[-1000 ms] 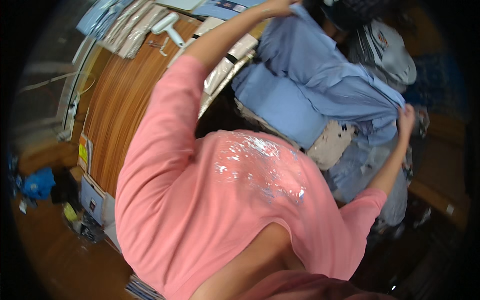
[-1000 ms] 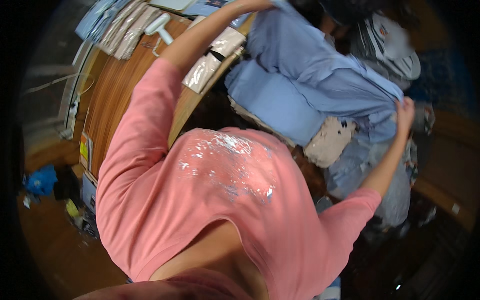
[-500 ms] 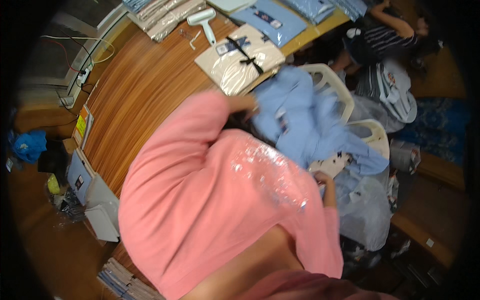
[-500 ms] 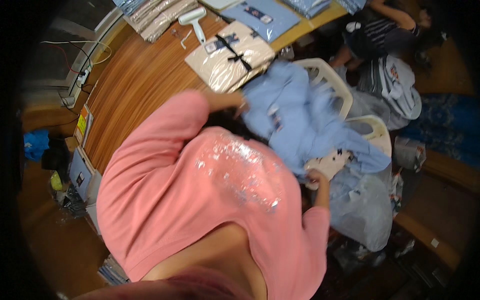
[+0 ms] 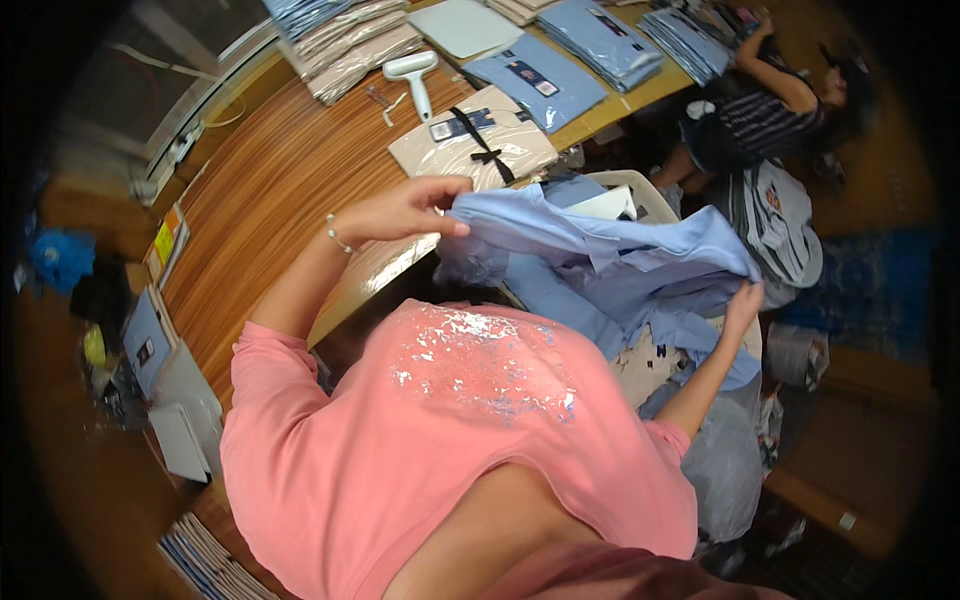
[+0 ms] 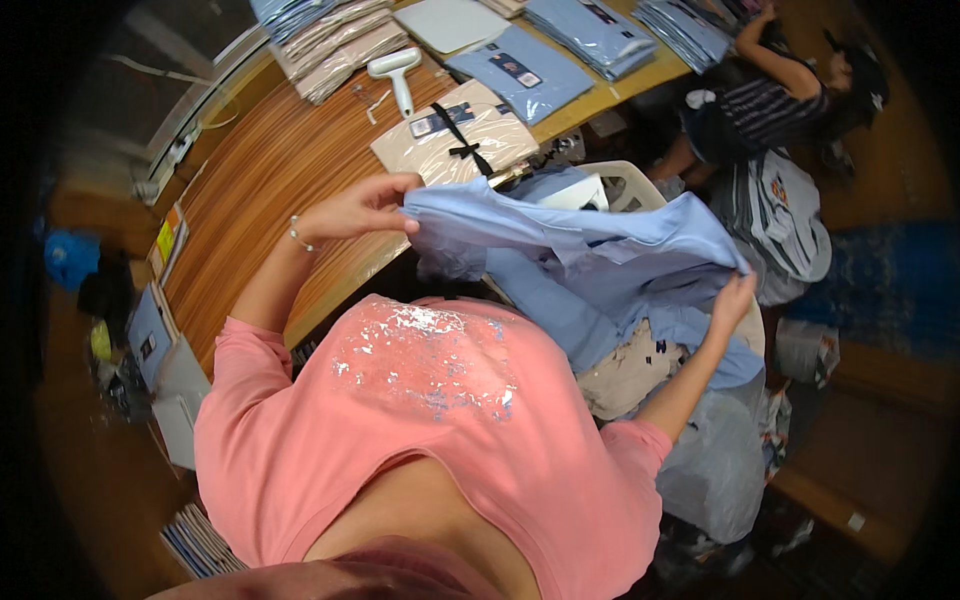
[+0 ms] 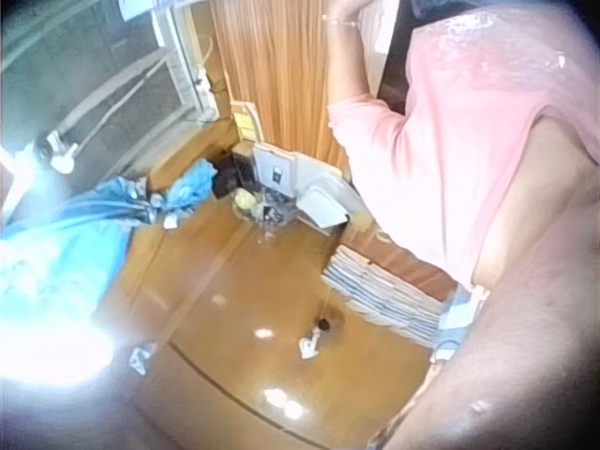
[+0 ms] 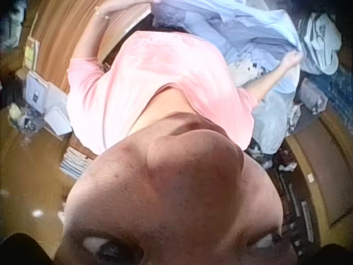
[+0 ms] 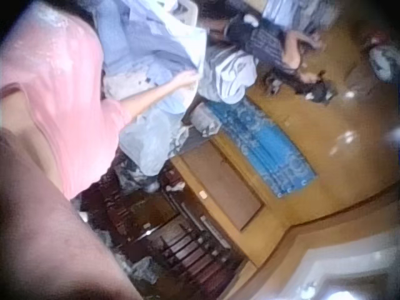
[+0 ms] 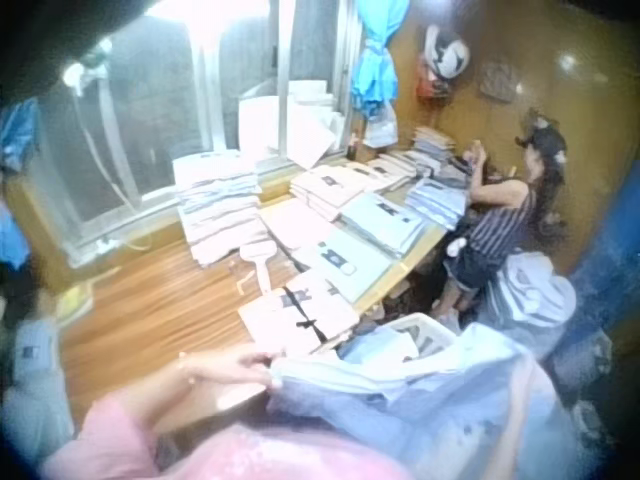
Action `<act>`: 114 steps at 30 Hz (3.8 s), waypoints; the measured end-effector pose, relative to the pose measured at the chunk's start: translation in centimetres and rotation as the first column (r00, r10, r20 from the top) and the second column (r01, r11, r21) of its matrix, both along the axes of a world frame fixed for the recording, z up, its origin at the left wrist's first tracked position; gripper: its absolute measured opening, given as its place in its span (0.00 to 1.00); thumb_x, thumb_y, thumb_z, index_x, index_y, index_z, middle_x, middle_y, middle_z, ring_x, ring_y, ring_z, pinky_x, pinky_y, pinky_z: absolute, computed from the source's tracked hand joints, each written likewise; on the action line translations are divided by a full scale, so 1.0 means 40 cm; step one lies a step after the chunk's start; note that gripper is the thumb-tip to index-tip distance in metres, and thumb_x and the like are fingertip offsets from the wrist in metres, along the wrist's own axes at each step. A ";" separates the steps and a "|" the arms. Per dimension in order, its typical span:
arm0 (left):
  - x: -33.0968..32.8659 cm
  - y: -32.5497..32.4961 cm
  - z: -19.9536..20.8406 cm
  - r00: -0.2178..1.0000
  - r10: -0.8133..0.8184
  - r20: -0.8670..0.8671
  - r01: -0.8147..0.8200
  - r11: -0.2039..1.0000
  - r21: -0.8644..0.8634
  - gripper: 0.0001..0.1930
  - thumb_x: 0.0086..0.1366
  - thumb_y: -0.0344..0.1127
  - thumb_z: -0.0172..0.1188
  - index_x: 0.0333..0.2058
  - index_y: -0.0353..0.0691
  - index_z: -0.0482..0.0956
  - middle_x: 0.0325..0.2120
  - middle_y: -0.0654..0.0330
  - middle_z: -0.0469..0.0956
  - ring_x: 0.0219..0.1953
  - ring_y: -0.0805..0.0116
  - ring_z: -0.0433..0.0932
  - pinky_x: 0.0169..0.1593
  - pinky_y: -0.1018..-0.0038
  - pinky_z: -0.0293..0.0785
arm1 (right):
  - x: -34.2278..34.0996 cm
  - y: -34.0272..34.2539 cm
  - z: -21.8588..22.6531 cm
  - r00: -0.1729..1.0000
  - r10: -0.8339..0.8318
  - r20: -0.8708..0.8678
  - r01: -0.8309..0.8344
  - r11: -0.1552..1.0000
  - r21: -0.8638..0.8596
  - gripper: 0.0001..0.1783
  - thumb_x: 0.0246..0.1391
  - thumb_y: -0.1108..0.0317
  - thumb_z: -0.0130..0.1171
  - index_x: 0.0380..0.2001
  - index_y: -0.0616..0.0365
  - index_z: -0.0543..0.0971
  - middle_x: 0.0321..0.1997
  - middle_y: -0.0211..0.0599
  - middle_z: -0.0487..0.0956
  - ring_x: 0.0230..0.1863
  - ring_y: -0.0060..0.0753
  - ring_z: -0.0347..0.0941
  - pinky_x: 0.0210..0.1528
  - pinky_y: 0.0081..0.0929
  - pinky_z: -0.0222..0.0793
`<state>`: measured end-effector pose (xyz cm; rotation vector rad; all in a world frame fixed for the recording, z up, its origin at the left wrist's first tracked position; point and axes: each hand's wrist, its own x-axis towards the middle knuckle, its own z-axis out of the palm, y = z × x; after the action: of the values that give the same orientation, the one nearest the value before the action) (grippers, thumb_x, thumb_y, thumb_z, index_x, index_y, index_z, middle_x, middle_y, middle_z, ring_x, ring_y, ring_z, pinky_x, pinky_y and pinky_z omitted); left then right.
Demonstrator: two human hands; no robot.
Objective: The person buttons a blue shirt, aligns it with a cardboard template, folds the shirt around the template, and places the folded shirt into a plastic bag.
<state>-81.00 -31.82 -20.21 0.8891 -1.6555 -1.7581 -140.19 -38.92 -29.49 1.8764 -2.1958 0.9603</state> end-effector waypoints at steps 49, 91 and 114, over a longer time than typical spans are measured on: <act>0.890 0.865 0.230 -0.171 0.915 0.365 -0.522 0.230 -0.821 0.10 0.54 0.28 0.61 0.37 0.36 0.78 0.23 0.68 0.72 0.25 0.80 0.67 0.31 0.84 0.65 | 1.403 0.025 0.391 0.355 0.918 0.178 -0.905 0.289 0.314 0.10 0.51 0.69 0.57 0.34 0.65 0.75 0.30 0.25 0.74 0.30 0.16 0.64 0.33 0.16 0.61; 0.694 0.857 -0.567 -0.598 0.702 0.386 -0.580 -0.048 -0.813 0.21 0.54 0.38 0.58 0.48 0.45 0.70 0.53 0.53 0.64 0.57 0.55 0.60 0.57 0.51 0.51 | 1.852 0.152 -0.390 0.154 0.976 -0.153 -0.956 0.187 0.227 0.29 0.56 0.47 0.44 0.60 0.42 0.63 0.64 0.47 0.57 0.66 0.49 0.49 0.61 0.58 0.39; -0.222 1.142 -0.727 -0.555 0.599 0.577 -0.463 -0.799 0.384 0.09 0.65 0.33 0.48 0.40 0.37 0.73 0.37 0.63 0.73 0.41 0.67 0.71 0.48 0.73 0.67 | 1.811 0.136 -0.366 0.159 0.984 -0.075 -0.908 0.176 0.379 0.31 0.57 0.43 0.40 0.59 0.46 0.62 0.67 0.45 0.53 0.68 0.49 0.42 0.61 0.65 0.32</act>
<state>-89.87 13.86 -49.29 1.5811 0.8517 -0.4809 -67.75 -33.48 -44.13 3.3250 -0.6334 0.2871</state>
